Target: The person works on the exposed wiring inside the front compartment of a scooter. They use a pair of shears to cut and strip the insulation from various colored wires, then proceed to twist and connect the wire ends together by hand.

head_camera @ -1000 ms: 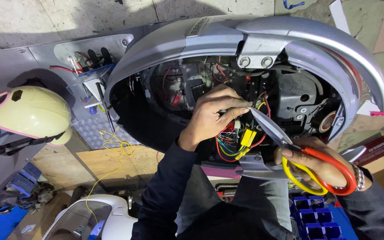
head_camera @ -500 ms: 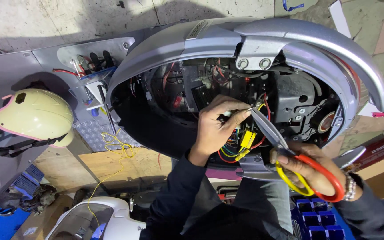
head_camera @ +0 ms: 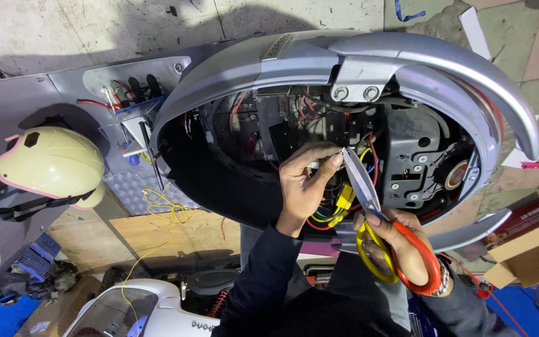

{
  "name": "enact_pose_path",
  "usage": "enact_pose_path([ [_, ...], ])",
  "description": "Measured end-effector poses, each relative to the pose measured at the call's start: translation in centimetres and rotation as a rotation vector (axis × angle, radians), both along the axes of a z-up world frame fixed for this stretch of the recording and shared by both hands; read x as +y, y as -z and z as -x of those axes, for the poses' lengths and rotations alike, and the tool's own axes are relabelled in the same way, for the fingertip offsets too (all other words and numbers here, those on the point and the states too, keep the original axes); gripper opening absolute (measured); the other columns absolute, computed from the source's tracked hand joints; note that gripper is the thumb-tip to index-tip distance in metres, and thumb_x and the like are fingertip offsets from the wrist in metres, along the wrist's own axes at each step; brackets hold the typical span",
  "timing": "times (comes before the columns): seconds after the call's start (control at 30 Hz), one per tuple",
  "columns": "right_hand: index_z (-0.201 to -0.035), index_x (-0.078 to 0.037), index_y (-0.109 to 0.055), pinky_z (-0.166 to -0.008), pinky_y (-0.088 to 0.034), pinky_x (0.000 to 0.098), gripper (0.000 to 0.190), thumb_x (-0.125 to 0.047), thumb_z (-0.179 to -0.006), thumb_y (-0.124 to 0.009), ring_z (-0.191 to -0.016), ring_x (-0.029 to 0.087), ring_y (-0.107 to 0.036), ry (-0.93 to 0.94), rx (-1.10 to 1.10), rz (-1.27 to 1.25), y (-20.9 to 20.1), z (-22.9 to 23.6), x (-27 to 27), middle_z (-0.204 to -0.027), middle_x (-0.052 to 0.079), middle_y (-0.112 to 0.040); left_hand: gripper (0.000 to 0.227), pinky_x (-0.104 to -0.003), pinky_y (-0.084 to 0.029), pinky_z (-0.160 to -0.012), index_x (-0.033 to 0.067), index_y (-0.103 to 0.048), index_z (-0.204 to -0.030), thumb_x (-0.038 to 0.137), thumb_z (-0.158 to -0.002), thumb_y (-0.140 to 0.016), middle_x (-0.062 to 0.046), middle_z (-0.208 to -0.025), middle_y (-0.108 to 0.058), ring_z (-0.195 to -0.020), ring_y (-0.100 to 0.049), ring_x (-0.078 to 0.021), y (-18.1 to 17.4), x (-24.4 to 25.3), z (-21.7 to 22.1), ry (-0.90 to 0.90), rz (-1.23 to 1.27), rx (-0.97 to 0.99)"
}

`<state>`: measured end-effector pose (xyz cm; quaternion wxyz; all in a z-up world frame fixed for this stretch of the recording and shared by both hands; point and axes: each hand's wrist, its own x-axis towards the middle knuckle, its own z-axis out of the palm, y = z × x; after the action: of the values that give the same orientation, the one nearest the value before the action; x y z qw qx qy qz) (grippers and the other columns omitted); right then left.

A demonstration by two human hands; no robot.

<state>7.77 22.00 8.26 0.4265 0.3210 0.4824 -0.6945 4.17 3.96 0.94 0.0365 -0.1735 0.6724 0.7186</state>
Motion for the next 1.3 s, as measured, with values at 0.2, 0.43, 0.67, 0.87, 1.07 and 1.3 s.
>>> enact_pose_path([
  [0.2,-0.072,-0.009,-0.061,-0.054,-0.035,0.0282,0.032,-0.031,-0.096,-0.066,-0.058,0.010,-0.039,-0.405,0.327,-0.498,-0.7,-0.1,-1.2,-0.060,-0.004,-0.043,0.009,-0.032,-0.059,-0.091,0.0007,-0.073,-0.103,0.008,-0.098,-0.070,-0.012,-0.101,-0.073,-0.094,-0.072,-0.0233,-1.0,0.1,0.7,-0.007,0.192,0.166],
  [0.43,-0.075,-0.012,-0.050,-0.055,-0.028,0.0303,0.034,-0.032,-0.099,-0.062,-0.063,0.011,-0.035,-0.315,0.415,-0.845,-1.9,5.3,-0.9,-0.063,-0.003,-0.041,0.008,-0.035,-0.058,-0.086,0.0022,-0.071,-0.102,0.009,-0.098,-0.069,-0.014,-0.104,-0.073,-0.094,-0.072,-0.0261,0.0,0.7,-2.6,0.078,0.228,0.162],
  [0.67,-0.109,-0.008,-0.066,-0.068,-0.055,0.0235,0.031,-0.012,-0.084,-0.083,-0.073,0.009,-0.068,-0.458,0.616,-0.697,-0.9,7.1,-1.0,-0.091,0.001,-0.074,0.013,-0.022,-0.056,-0.070,0.0062,-0.073,-0.106,0.016,-0.099,-0.069,-0.007,-0.104,-0.071,-0.080,-0.069,-0.0124,-0.6,-1.6,-0.8,0.154,0.037,-0.030],
  [0.87,-0.108,0.004,-0.062,-0.051,-0.055,0.0291,0.036,0.005,-0.079,-0.084,-0.053,0.018,-0.064,0.021,0.502,-0.490,1.7,5.4,-3.3,-0.070,0.017,-0.067,0.009,-0.038,-0.059,-0.082,0.0076,-0.079,-0.101,0.009,-0.093,-0.076,-0.012,-0.098,-0.075,-0.097,-0.074,-0.0279,-1.2,-1.0,-0.6,0.074,0.029,0.035],
  [1.07,-0.108,0.001,-0.062,-0.071,-0.061,0.0325,0.039,0.009,-0.078,-0.084,-0.075,0.018,-0.071,0.151,0.475,-0.457,4.2,2.7,-2.0,-0.082,0.015,-0.072,0.014,-0.036,-0.059,-0.079,0.0058,-0.077,-0.098,0.008,-0.086,-0.083,-0.013,-0.096,-0.073,-0.092,-0.073,-0.0266,-2.2,-0.5,-1.0,0.074,0.035,-0.006],
  [1.3,-0.113,-0.002,-0.063,-0.078,-0.062,0.0353,0.050,0.008,-0.072,-0.090,-0.077,0.019,-0.073,0.084,0.564,-0.529,3.5,1.8,-2.3,-0.080,0.014,-0.074,0.012,-0.042,-0.059,-0.089,0.0049,-0.077,-0.100,0.003,-0.089,-0.074,-0.017,-0.111,-0.074,-0.105,-0.072,-0.0339,-4.3,-1.7,-0.6,0.296,-0.011,-0.095],
])
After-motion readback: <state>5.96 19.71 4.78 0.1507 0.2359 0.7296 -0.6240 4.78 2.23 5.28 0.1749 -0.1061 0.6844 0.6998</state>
